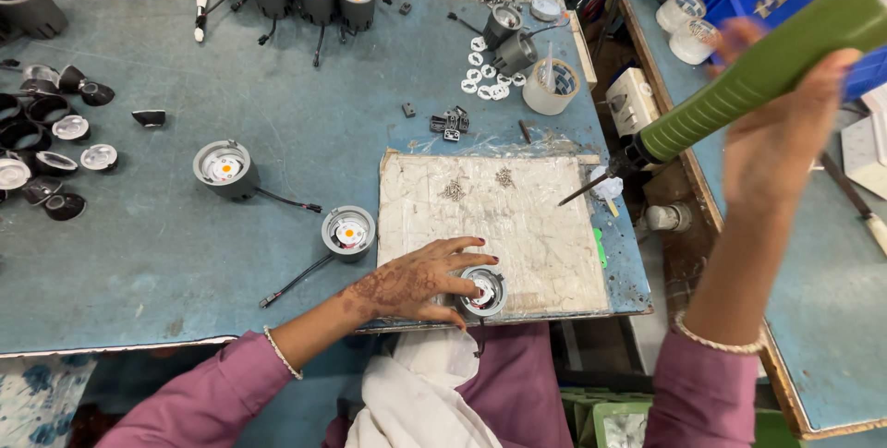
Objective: The person assembles LED light fixtures at a factory workstation. They use a green electric screwdriver to secure screws into the metal housing, insert LED modules, and attach black plastic covers. The person handles multiple units sequentially, placing finished items on the table.
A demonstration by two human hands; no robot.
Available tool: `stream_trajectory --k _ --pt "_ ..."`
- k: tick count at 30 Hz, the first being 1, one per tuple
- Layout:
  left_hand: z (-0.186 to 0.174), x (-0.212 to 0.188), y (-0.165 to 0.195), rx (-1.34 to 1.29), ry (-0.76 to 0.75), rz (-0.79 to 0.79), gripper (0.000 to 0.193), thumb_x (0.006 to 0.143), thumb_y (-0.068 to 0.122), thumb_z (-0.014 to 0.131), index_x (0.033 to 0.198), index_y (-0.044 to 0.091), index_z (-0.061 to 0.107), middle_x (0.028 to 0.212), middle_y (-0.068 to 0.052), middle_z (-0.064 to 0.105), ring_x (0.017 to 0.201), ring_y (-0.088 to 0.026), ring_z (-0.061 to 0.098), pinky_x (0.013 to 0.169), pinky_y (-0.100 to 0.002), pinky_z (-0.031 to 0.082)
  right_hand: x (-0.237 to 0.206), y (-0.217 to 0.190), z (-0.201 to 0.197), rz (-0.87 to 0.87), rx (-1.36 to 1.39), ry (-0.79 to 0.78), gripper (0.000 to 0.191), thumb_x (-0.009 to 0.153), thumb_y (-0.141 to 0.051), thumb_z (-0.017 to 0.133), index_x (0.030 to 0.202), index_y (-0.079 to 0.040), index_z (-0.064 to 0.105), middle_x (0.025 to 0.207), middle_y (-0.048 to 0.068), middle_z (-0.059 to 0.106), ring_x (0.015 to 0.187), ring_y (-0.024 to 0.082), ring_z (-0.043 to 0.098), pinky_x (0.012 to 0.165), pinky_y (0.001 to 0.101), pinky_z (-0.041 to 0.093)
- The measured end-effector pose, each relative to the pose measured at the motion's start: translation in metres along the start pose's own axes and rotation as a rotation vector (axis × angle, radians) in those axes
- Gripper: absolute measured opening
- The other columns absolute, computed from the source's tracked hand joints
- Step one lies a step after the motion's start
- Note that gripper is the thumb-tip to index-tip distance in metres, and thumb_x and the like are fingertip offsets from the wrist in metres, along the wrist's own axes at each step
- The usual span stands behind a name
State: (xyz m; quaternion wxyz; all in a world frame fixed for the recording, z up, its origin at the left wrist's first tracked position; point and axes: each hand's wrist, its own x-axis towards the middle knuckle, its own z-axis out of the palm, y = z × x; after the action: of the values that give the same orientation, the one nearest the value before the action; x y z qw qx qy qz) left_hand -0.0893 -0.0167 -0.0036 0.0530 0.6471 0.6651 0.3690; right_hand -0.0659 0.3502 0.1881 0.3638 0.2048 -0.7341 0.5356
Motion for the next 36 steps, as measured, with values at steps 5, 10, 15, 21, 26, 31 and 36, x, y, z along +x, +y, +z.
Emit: stream_trajectory --k 5,10,15,21,26,31,36 --pt "0.004 -0.001 0.001 -0.001 0.055 0.026 0.042 0.075 0.042 0.086 0.104 0.014 0.073 0.153 -0.009 0.050 0.149 -0.037 0.037 0.119 -0.049 0.039 -0.003 -0.013 0.022 0.141 0.226 -0.011 0.088 0.104 -0.072 0.034 0.146 0.004 0.049 0.110 0.020 0.066 0.101 0.028 0.068 0.090 0.0398 0.056" --pt "0.004 -0.003 0.003 -0.031 0.059 0.010 0.037 0.076 0.038 0.086 0.099 0.012 0.072 0.153 -0.009 0.052 0.148 -0.035 0.039 0.118 -0.046 0.040 -0.023 -0.031 0.067 0.184 0.511 0.052 0.089 0.106 -0.075 0.023 0.125 0.004 0.058 0.072 0.014 0.057 0.062 0.022 0.060 0.057 0.0347 0.052" --pt "0.004 -0.004 0.003 -0.043 0.070 0.007 0.036 0.077 0.036 0.085 0.101 0.012 0.072 0.152 -0.010 0.053 0.148 -0.034 0.042 0.118 -0.044 0.042 -0.059 -0.062 0.115 0.204 0.690 0.122 0.090 0.107 -0.072 0.014 0.103 0.007 0.057 0.054 0.011 0.049 0.043 0.017 0.053 0.044 0.0304 0.044" --pt "0.008 -0.006 -0.002 -0.045 0.103 0.020 0.038 0.078 0.035 0.085 0.105 0.011 0.073 0.151 -0.012 0.053 0.147 -0.035 0.044 0.117 -0.045 0.042 -0.086 -0.091 0.147 0.286 0.624 0.199 0.096 0.098 -0.082 0.016 0.102 0.005 0.055 0.054 0.015 0.049 0.040 0.022 0.053 0.038 0.0327 0.044" --pt "0.010 -0.008 -0.005 -0.073 0.109 0.013 0.038 0.078 0.033 0.085 0.106 0.011 0.073 0.151 -0.013 0.053 0.146 -0.035 0.044 0.118 -0.046 0.042 -0.094 -0.092 0.155 0.332 0.597 0.244 0.096 0.094 -0.085 0.020 0.102 0.005 0.053 0.055 0.019 0.052 0.039 0.025 0.052 0.040 0.0360 0.043" --pt "0.011 -0.008 -0.006 -0.087 0.114 0.022 0.039 0.080 0.032 0.084 0.111 0.012 0.073 0.152 -0.013 0.053 0.145 -0.035 0.045 0.117 -0.046 0.041 -0.098 -0.083 0.156 0.325 0.608 0.232 0.095 0.094 -0.085 0.020 0.103 0.004 0.053 0.054 0.019 0.053 0.040 0.025 0.053 0.040 0.0363 0.044" --pt "0.011 -0.009 -0.008 -0.091 0.116 0.034 0.038 0.080 0.032 0.084 0.111 0.013 0.073 0.152 -0.012 0.054 0.145 -0.034 0.047 0.117 -0.046 0.041 -0.105 -0.075 0.156 0.355 0.682 0.205 0.097 0.093 -0.086 0.020 0.104 0.005 0.052 0.057 0.021 0.053 0.043 0.027 0.053 0.039 0.0364 0.046"
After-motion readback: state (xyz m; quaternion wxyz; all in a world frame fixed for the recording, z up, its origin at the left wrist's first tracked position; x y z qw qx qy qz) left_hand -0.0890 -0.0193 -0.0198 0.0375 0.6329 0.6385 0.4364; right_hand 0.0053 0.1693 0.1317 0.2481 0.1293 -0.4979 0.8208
